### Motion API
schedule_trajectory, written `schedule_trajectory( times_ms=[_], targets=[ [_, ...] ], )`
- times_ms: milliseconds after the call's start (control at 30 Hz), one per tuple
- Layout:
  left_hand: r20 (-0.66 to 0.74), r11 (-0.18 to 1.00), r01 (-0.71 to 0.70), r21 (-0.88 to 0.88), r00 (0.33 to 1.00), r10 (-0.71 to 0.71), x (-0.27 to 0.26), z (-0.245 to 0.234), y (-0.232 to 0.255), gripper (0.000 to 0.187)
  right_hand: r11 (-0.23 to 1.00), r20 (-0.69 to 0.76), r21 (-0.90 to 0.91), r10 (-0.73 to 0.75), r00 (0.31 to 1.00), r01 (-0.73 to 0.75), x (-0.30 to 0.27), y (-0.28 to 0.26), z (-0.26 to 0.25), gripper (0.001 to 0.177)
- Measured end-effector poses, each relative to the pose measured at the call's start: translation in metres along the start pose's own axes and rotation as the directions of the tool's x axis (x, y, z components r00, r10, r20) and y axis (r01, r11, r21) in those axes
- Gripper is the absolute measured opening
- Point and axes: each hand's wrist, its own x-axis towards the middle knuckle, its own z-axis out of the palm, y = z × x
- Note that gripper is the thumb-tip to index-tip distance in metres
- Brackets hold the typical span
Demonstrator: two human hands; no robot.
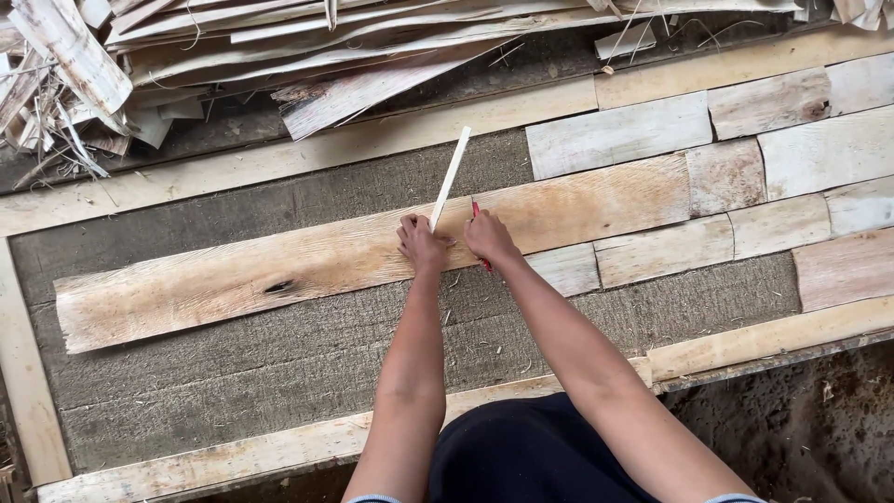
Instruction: Cutting and fitting thin wood strips or shingles onto a surface using a utility knife.
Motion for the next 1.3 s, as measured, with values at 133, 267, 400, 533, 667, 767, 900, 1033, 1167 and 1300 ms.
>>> schedule_trajectory(
  times_ms=[133,267,400,533,667,767,900,1033,1167,1300],
  targets=[
    [0.007,1.0,0.007,0.021,1.0,-0.007,0.006,0.005,-0.002,0.055,1.0,0.011,0.026,0.015,1.0,-0.015,-0.029,-0.017,-0.014,0.049],
    [-0.003,0.999,0.024,0.024,1.0,-0.024,0.009,0.011,-0.004,0.054,0.998,0.086,0.043,0.05,0.995,-0.054,-0.065,-0.02,-0.018,0.051],
    [-0.007,1.0,0.017,0.023,1.0,-0.017,0.002,0.003,0.003,0.054,0.989,0.12,0.133,0.055,0.991,-0.071,-0.054,0.029,0.018,0.045],
    [-0.012,1.0,0.005,0.017,1.0,-0.004,0.006,0.007,-0.003,0.059,0.99,0.191,0.101,0.078,0.979,-0.099,-0.135,0.016,0.015,0.051],
    [-0.008,0.998,-0.009,0.064,1.0,0.01,0.005,0.006,-0.002,0.059,0.99,0.176,0.129,0.038,0.984,-0.061,-0.172,0.017,0.01,0.048],
    [-0.002,0.991,-0.054,0.121,0.999,0.054,-0.003,-0.005,0.005,0.057,0.987,0.186,0.156,0.014,0.982,-0.044,-0.17,0.038,0.023,0.055],
    [0.037,0.937,-0.256,0.237,0.966,0.254,-0.041,-0.053,0.037,0.057,0.932,0.197,0.359,-0.022,0.98,-0.051,-0.19,0.051,0.028,0.067],
    [0.068,0.893,-0.352,0.28,0.935,0.348,-0.021,-0.038,0.018,0.057,0.931,0.148,0.363,-0.083,0.986,0.024,-0.175,0.083,0.054,0.053],
    [0.052,0.854,-0.405,0.326,0.91,0.412,-0.012,-0.027,0.009,0.053,0.921,0.162,0.389,-0.083,0.983,0.014,-0.18,0.084,0.051,0.034],
    [0.035,0.824,-0.418,0.382,0.898,0.439,0.012,-0.002,-0.009,0.047,0.887,0.143,0.461,-0.054,0.988,-0.018,-0.172,0.089,0.053,0.025]
  ],
)
